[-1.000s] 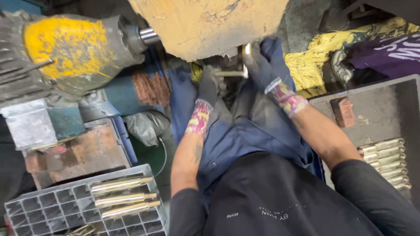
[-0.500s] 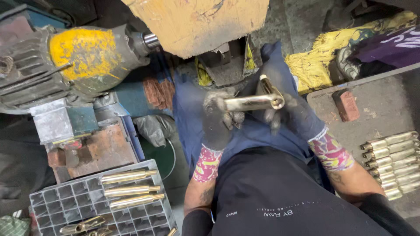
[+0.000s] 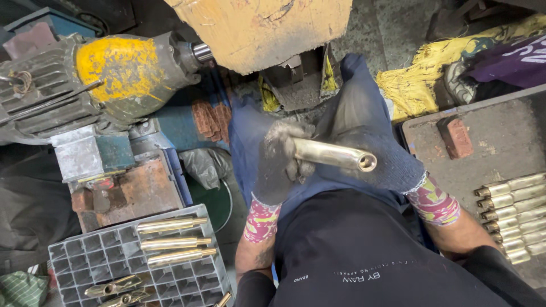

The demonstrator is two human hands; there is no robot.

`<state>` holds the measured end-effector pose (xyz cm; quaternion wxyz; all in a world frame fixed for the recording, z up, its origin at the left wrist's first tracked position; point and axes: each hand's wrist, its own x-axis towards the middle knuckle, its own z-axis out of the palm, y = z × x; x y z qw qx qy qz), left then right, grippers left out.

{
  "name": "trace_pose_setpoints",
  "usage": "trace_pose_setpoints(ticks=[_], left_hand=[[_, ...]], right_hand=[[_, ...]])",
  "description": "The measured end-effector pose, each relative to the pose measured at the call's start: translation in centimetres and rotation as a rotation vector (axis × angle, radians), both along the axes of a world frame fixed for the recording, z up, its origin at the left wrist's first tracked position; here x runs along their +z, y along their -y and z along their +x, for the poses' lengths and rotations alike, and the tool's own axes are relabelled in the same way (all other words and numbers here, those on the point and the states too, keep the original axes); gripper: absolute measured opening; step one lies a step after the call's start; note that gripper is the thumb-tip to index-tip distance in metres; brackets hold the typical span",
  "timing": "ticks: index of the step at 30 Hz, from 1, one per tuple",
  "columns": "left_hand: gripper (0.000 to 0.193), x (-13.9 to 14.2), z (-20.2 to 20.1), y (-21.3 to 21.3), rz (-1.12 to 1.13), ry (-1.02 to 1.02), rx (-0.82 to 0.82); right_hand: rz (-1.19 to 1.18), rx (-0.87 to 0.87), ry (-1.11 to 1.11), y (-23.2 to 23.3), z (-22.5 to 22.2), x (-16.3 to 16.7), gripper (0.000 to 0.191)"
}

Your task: The person is polishing metal parts using a grinding machine. They hold each part against the rotating wheel, rotate it to polish different sides, and then place it into a crate.

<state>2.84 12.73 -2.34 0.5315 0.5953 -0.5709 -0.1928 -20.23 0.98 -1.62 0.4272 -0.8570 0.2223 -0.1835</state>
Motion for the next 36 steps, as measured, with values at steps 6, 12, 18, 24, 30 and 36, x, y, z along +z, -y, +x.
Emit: trace_pose_setpoints(ticks=[6, 12, 18, 24, 30, 36], left_hand=[[0.013, -2.2, 2.1, -1.9, -0.126, 0.629, 0.040], [0.039, -5.2, 2.2, -0.3, 0.152, -1.587, -0.442], [0.031, -12.5, 7.1, 8.3, 0.012, -0.229, -0.070], [0.036, -22.0, 8.0, 12.7, 0.438, -0.898, 0.110], [0.036, -27.9, 9.1, 13.4, 0.181, 0.967, 0.253], [0.040, -29.4, 7.7, 15.3, 0.327, 0.753, 0.162]], right_hand=[[0.049, 0.026, 0.162, 0.2, -0.3, -0.7, 0.047], [0.206, -0.088, 0.317, 3.2, 3.7, -6.4, 0.039], [0.360, -0.074, 0.039, 10.5, 10.9, -14.2, 0.034], [0.463, -0.056, -0.019, 14.4, 14.8, -19.0, 0.030], [0.717, -0.099, 0.188, 15.5, 15.9, -22.0, 0.035], [0.665, -0.217, 0.066, 16.9, 14.8, -23.9, 0.029]])
